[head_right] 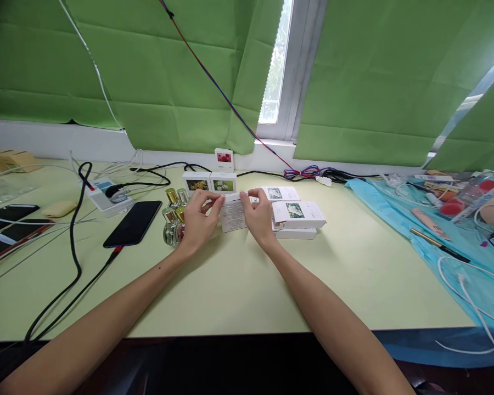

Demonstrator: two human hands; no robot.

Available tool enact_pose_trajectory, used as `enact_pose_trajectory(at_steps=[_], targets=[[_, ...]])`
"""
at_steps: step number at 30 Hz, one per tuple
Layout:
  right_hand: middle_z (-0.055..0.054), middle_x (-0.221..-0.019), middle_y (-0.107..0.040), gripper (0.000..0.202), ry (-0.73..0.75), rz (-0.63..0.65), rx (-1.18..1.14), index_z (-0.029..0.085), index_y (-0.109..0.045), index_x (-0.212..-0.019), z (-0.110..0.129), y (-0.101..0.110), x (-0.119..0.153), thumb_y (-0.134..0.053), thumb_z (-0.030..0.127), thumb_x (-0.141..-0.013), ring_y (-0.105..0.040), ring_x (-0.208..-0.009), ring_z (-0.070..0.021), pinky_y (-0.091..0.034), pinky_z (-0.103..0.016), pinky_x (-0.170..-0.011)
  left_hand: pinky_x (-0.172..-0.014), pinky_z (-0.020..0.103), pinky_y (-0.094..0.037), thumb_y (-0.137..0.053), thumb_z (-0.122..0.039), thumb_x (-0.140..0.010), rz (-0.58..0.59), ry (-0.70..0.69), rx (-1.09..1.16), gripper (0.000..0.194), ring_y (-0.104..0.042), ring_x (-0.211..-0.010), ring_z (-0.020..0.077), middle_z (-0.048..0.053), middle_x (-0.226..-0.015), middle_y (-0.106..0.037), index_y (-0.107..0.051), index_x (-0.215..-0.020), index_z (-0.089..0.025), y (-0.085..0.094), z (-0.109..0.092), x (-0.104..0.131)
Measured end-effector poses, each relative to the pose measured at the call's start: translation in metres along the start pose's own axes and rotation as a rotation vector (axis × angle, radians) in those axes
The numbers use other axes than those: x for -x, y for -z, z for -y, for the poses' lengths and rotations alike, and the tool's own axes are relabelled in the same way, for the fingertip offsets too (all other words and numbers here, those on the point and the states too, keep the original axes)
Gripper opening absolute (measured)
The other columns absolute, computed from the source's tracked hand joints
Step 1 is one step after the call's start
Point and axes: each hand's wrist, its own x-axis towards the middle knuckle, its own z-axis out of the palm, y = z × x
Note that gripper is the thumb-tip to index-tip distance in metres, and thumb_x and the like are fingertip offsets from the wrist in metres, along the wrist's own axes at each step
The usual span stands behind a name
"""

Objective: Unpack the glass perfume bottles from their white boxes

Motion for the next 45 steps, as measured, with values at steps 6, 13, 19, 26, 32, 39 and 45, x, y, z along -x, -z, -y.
enact_pose_trajectory(at_steps=[6, 13, 19, 26, 32, 39, 45], targets=[[0.005, -0.066, -0.053, 0.043, -0.002, 0.001, 0.003, 0.024, -0.053, -0.092, 0.0006, 0.0, -0.0004, -0.064, 0.066, -0.088, -0.042, -0.042, -0.0094, -0.028, -0.026, -0.04, -0.077, 0.03, -0.058, -0.064, -0.028, -0.094, -0.004, -0.006, -0.021, 0.012, -0.061, -0.086, 0.0162, 0.002, -0.088, -0.061, -0.066, -0.085, -0.022, -0.0002, 0.0004, 0.0006], [0.004, -0.068, -0.053, 0.041, -0.003, 0.001, -0.004, 0.024, -0.053, -0.09, 0.0016, -0.0003, -0.0002, -0.064, 0.064, -0.088, -0.043, -0.043, -0.0091, -0.026, -0.026, -0.04, -0.077, 0.03, -0.057, -0.064, -0.031, -0.094, -0.007, 0.023, -0.005, 0.013, -0.061, -0.086, 0.0166, 0.002, -0.088, -0.062, -0.066, -0.085, -0.022, -0.001, 0.0011, 0.0008], [0.003, -0.076, -0.058, 0.039, 0.008, -0.002, 0.005, 0.024, -0.053, -0.091, 0.0017, -0.0001, -0.0003, -0.064, 0.062, -0.089, -0.041, -0.042, -0.0073, -0.026, -0.026, -0.04, -0.077, 0.03, -0.056, -0.065, -0.033, -0.093, -0.016, 0.078, 0.032, 0.015, -0.061, -0.083, 0.0159, 0.002, -0.085, -0.063, -0.066, -0.083, -0.021, -0.0021, 0.0041, -0.0001], [0.004, -0.069, -0.056, 0.042, 0.002, 0.006, 0.01, 0.024, -0.052, -0.092, 0.0001, 0.0005, -0.0004, -0.063, 0.064, -0.089, -0.043, -0.042, -0.0094, -0.028, -0.026, -0.04, -0.074, 0.029, -0.055, -0.065, -0.033, -0.093, 0.017, 0.051, 0.015, 0.016, -0.062, -0.082, 0.0163, 0.002, -0.084, -0.064, -0.066, -0.082, -0.021, 0.001, 0.0012, -0.0008], [0.004, -0.068, -0.055, 0.043, 0.0, 0.0, 0.009, 0.025, -0.052, -0.091, -0.0019, -0.0001, -0.0006, -0.063, 0.066, -0.089, -0.044, -0.043, -0.0094, -0.027, -0.026, -0.04, -0.074, 0.03, -0.056, -0.064, -0.033, -0.093, 0.031, 0.025, 0.008, 0.016, -0.061, -0.082, 0.0166, 0.002, -0.083, -0.062, -0.065, -0.081, -0.022, 0.0013, 0.0014, -0.0001], [0.002, -0.075, -0.058, 0.041, 0.004, -0.007, 0.016, 0.024, -0.051, -0.089, 0.0011, -0.0004, 0.0001, -0.061, 0.064, -0.09, -0.043, -0.043, -0.0081, -0.027, -0.026, -0.041, -0.075, 0.031, -0.055, -0.065, -0.031, -0.092, 0.051, -0.01, 0.017, 0.016, -0.062, -0.083, 0.0162, 0.002, -0.084, -0.061, -0.063, -0.079, -0.021, 0.0022, 0.0018, -0.0011], [0.002, -0.078, -0.059, 0.039, 0.0, -0.006, 0.016, 0.024, -0.051, -0.089, 0.004, -0.0003, 0.0011, -0.062, 0.062, -0.09, -0.042, -0.043, -0.0077, -0.027, -0.027, -0.041, -0.077, 0.031, -0.055, -0.066, -0.033, -0.092, 0.063, -0.022, -0.008, 0.016, -0.064, -0.086, 0.0168, 0.002, -0.087, -0.064, -0.064, -0.082, -0.021, 0.0035, 0.0025, -0.0018]])
